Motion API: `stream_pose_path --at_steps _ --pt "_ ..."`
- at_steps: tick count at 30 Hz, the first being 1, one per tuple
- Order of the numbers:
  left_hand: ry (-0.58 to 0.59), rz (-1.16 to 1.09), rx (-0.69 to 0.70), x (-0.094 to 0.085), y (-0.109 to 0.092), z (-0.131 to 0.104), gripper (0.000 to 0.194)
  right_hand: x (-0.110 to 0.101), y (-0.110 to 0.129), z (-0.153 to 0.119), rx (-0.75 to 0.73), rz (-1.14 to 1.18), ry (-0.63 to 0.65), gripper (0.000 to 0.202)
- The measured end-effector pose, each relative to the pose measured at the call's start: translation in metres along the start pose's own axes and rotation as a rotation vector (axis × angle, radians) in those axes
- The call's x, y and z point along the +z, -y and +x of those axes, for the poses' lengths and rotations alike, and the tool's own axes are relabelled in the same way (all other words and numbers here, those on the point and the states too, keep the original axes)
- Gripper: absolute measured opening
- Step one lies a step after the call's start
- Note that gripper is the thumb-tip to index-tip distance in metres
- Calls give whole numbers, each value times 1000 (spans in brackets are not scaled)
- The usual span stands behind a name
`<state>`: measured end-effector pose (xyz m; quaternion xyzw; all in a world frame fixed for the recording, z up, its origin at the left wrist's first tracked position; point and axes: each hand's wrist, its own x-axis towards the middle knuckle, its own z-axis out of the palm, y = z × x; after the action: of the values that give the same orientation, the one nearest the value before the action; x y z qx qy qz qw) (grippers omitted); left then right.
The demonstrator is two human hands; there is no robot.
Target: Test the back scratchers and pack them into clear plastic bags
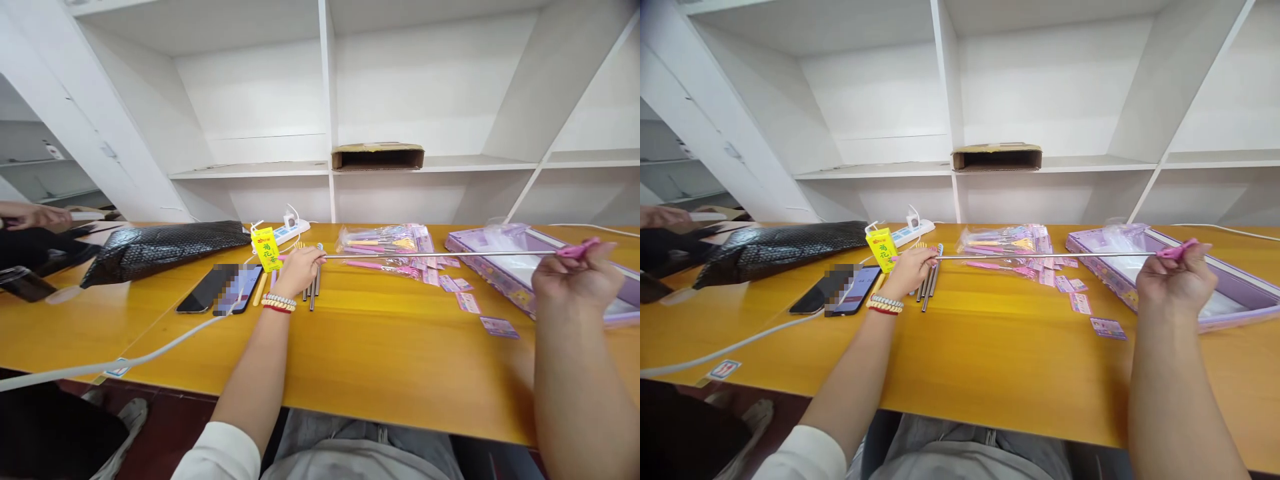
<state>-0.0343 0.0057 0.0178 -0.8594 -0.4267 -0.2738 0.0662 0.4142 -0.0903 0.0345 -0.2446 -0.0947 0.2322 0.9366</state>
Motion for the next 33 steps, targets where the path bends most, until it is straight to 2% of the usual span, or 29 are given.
stream_pose_path --at_steps 3,6,9,11,14,17,19,21,24,29,33 --pt "7 -13 -28 2 5 -2 27 -15 10 12 41 192 161 29" --pt "31 -15 -69 4 11 -4 28 -27 18 21 56 279 97 32" --pt "54 -39 -93 2 14 -5 28 -27 20 24 49 311 19 27" --pt "92 -69 -129 -3 14 -6 28 -24 15 23 61 282 5 22" --pt "183 -104 -275 -10 15 -9 28 -19 1 19 91 157 37 24" --pt "285 -146 -432 -14 20 -14 30 -17 -13 15 142 44 96 40" --pt "310 -149 -487 -14 23 -16 29 -17 -21 12 149 -8 134 50" --pt "266 -114 -496 -13 26 -16 26 -17 -26 11 150 -67 140 46" --pt "182 -47 -473 -12 28 -13 22 -17 -30 12 165 -118 74 37" --pt "112 106 -469 -12 31 -12 25 -19 -35 15 191 -103 -71 38" --pt "37 222 -468 -9 36 -13 26 -22 -38 15 197 -82 -92 42"
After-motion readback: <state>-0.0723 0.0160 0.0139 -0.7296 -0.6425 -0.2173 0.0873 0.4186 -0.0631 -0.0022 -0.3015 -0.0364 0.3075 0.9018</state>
